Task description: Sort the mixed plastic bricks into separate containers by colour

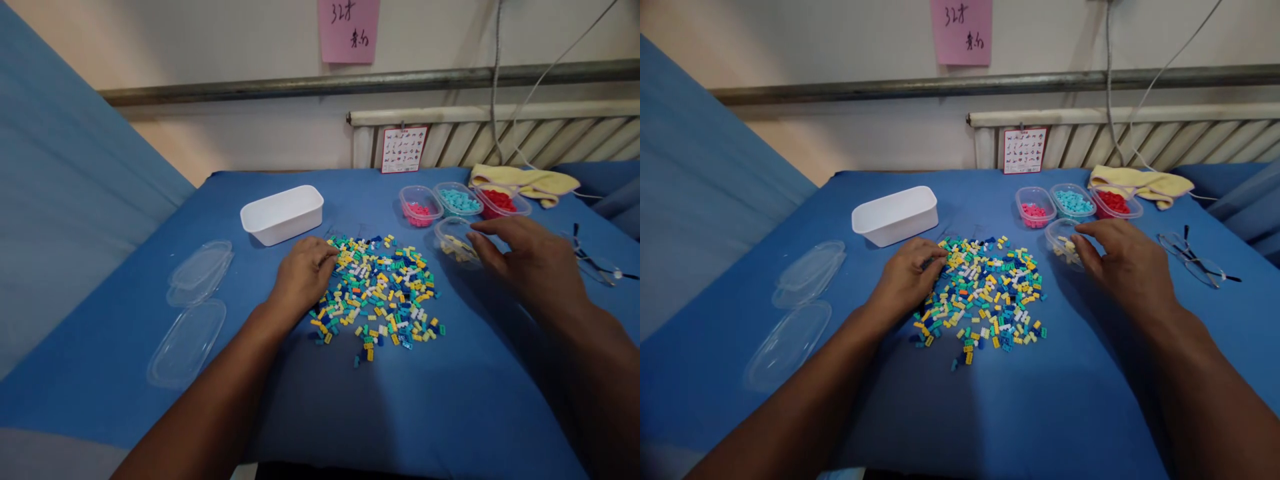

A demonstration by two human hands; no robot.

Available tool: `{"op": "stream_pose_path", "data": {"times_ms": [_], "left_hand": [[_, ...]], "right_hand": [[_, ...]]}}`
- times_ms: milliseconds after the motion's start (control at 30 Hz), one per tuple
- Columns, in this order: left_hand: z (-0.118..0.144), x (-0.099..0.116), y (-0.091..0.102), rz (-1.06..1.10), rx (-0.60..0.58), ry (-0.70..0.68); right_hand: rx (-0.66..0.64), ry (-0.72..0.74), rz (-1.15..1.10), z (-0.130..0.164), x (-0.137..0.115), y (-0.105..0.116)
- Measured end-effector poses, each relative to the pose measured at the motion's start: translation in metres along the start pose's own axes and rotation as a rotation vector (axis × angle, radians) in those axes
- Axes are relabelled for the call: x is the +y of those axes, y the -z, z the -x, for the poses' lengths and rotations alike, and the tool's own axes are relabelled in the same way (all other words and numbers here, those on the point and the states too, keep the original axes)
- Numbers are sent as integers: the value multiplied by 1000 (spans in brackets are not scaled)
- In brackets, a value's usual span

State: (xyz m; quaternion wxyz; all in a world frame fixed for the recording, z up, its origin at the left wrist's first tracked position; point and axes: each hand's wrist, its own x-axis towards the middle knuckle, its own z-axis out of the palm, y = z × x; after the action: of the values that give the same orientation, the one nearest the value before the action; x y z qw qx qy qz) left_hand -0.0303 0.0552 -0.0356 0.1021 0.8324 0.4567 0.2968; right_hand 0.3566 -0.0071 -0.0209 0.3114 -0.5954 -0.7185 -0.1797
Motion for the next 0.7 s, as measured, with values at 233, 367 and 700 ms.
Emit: {"op": "stream_pose_path", "data": {"times_ms": [233, 367, 700], "left_hand": [[3, 3, -3, -9, -104, -161], [1, 2, 7, 44, -14, -76], [-4, -5, 27, 11, -231, 54]], "right_hand": [[-62, 258, -233, 6, -42, -3], [-160, 365, -353, 11, -57, -10], [-188, 420, -352, 15, -54, -14]]}}
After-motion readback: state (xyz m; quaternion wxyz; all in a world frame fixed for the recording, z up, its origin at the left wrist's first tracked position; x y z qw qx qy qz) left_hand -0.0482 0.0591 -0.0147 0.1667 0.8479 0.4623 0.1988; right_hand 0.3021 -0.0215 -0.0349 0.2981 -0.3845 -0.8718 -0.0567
